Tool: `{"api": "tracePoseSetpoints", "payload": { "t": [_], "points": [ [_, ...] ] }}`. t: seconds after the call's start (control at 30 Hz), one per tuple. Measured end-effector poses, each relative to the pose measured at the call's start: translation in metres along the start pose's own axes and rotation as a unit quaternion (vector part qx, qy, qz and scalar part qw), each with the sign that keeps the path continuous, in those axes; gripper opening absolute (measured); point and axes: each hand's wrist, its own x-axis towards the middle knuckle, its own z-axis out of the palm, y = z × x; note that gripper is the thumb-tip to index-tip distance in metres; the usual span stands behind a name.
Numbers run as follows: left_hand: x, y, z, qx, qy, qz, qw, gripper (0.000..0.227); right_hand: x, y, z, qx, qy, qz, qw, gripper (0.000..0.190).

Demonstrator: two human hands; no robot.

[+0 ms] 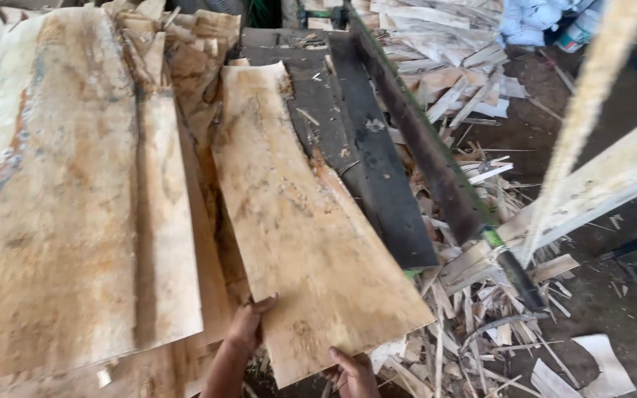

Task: Trimming and cutting thin wood veneers using a large manual guillotine cutter.

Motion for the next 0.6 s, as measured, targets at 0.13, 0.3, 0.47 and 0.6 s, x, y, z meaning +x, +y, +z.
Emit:
{"api": "tracePoseSetpoints", "payload": {
  "t": [0.13,0.3,0.47,0.6],
  "points": [
    [0.049,-0.025,0.039,0.073,0.104,0.05,0.991,0.063,0.041,-0.003,-0.08,0.006,0.016,0.049,0.999,0.02],
    [0.062,-0.044,0.089,0.008,0.028,0.084,0.996,0.053,0.057,-0.045,-0.152,-0.008,-0.065,0.006,0.998,0.039],
    [0.037,-0.051,0.141,0.0,0.032,0.123,0.992,0.053,-0.009,-0.137,-0.119,-0.101,-0.062,-0.001,0.993,0.044],
    [0.07,-0.085,0.13,0.014,0.108,0.099,0.989,0.088,0.045,-0.059,-0.213,-0.116,-0.068,0.075,0.988,0.045]
  ]
}}
